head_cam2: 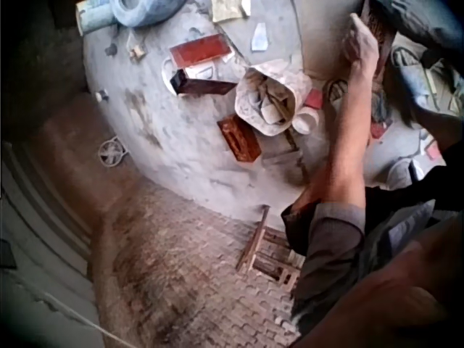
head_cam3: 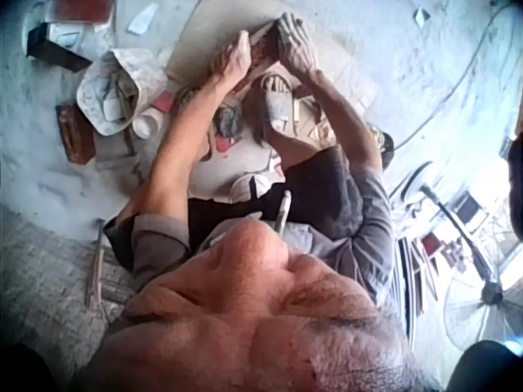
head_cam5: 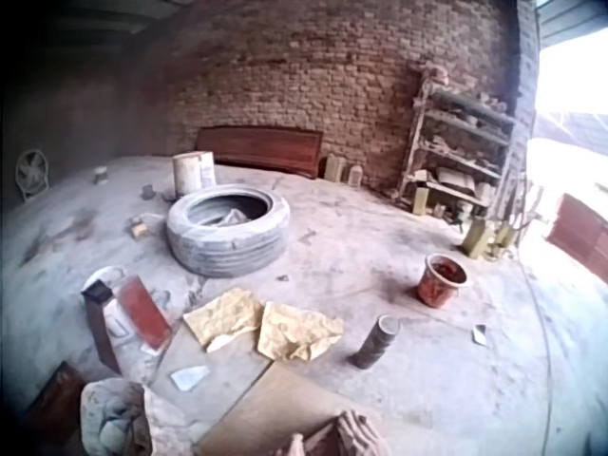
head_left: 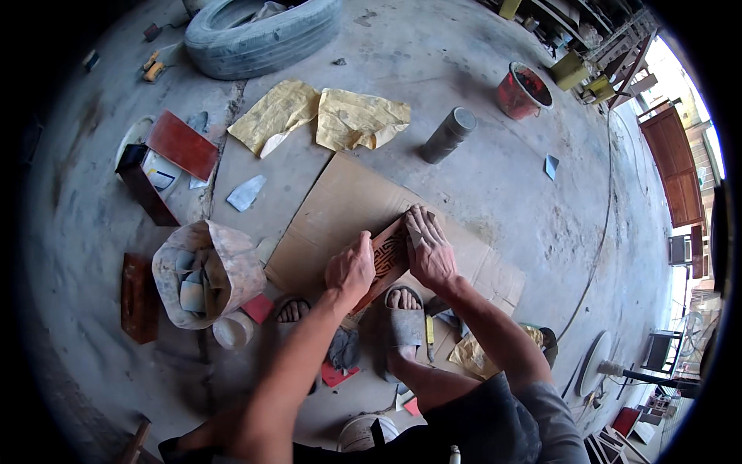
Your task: The person sits on the floor and sands a rectangular wooden piece with carved patterns using sandpaper. They repeatedly rub the sandpaper over the surface and edges of the wood, occasionally flipping the piece to work on different sides.
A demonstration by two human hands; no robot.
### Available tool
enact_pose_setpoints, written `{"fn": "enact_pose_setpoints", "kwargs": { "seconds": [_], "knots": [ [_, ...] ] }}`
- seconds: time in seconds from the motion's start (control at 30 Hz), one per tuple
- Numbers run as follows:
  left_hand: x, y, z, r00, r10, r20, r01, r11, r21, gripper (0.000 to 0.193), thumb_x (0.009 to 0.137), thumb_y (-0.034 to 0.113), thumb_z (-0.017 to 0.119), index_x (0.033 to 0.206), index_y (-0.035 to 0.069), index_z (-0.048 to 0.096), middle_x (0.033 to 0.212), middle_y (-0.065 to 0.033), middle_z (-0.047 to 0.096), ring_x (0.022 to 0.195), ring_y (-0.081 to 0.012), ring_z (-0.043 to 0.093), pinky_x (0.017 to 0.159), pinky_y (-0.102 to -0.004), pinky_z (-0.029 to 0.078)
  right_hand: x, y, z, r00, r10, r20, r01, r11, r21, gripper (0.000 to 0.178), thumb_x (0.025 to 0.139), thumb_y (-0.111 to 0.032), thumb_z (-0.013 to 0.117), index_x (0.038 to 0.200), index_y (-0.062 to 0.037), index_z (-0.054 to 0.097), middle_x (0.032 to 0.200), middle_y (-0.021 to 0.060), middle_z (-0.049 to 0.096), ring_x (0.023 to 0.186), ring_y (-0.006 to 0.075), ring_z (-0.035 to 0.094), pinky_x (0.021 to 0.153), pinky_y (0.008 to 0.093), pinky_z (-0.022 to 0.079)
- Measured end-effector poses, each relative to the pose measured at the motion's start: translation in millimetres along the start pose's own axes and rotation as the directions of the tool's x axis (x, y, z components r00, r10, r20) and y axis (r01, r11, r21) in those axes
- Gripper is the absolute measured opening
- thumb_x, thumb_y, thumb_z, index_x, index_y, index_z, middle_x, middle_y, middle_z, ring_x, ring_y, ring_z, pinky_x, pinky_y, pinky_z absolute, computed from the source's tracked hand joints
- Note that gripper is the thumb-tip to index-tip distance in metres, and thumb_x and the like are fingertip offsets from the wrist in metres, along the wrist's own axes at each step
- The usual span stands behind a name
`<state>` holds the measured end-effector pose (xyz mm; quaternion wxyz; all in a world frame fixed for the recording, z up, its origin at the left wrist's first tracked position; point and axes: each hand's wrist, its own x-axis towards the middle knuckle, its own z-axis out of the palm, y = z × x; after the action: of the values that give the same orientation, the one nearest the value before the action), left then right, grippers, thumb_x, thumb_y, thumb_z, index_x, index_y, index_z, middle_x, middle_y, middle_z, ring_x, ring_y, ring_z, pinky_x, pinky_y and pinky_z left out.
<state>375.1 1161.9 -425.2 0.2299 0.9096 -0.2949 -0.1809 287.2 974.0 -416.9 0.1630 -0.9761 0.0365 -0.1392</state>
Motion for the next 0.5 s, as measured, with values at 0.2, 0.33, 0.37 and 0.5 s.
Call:
{"fn": "enact_pose_setpoints", "kwargs": {
  "seconds": [0.2, 0.33, 0.37, 0.5],
  "knots": [
    [3.4, -33.6, -75.7, 0.942, 0.13, 0.31, -0.111, 0.991, -0.077, 0.04, 0.102, 0.032, 0.058, 0.124, -0.001, 0.065, 0.119, -0.0265, 0.068, 0.118, -0.0428, 0.061, 0.1, -0.0488, 0.049, -4.5, 14.9, 0.3, 0.998, -0.002, 0.058, 0.004, 0.999, -0.035, 0.06, 0.089, -0.005, 0.056, 0.147, 0.0077, 0.047, 0.156, 0.0266, 0.044, 0.151, 0.0368, 0.037, 0.127, 0.0466, 0.025],
    [-16.4, -69.6, -103.2, 0.96, 0.092, 0.266, -0.038, 0.978, -0.203, 0.037, 0.1, 0.026, 0.063, 0.121, -0.003, 0.067, 0.117, -0.0243, 0.07, 0.114, -0.0365, 0.066, 0.098, -0.0439, 0.051, -0.8, 6.4, -8.0, 0.994, -0.01, 0.11, 0.008, 1.0, 0.022, 0.061, 0.089, 0.001, 0.055, 0.149, 0.0079, 0.044, 0.159, 0.0261, 0.04, 0.151, 0.039, 0.034, 0.126, 0.0472, 0.027],
    [-19.0, -76.2, -97.8, 0.968, 0.086, 0.235, -0.022, 0.965, -0.26, 0.036, 0.099, 0.025, 0.064, 0.121, -0.003, 0.068, 0.117, -0.0237, 0.071, 0.113, -0.0346, 0.068, 0.097, -0.0423, 0.052, 0.3, 7.9, -10.0, 0.991, -0.013, 0.133, 0.013, 1.0, 0.006, 0.062, 0.09, -0.005, 0.057, 0.149, 0.0067, 0.044, 0.16, 0.0255, 0.038, 0.153, 0.0359, 0.032, 0.128, 0.0451, 0.024],
    [-14.7, -70.1, -64.9, 0.951, 0.034, 0.308, 0.12, 0.875, -0.469, 0.034, 0.1, 0.025, 0.066, 0.116, -0.005, 0.072, 0.107, -0.0178, 0.076, 0.101, -0.0197, 0.071, 0.091, -0.0358, 0.054, 4.2, 11.9, -15.7, 0.981, -0.073, 0.179, 0.083, 0.995, -0.046, 0.06, 0.092, -0.007, 0.058, 0.149, 0.0071, 0.043, 0.159, 0.0264, 0.04, 0.152, 0.037, 0.033, 0.127, 0.045, 0.025]
  ]
}}
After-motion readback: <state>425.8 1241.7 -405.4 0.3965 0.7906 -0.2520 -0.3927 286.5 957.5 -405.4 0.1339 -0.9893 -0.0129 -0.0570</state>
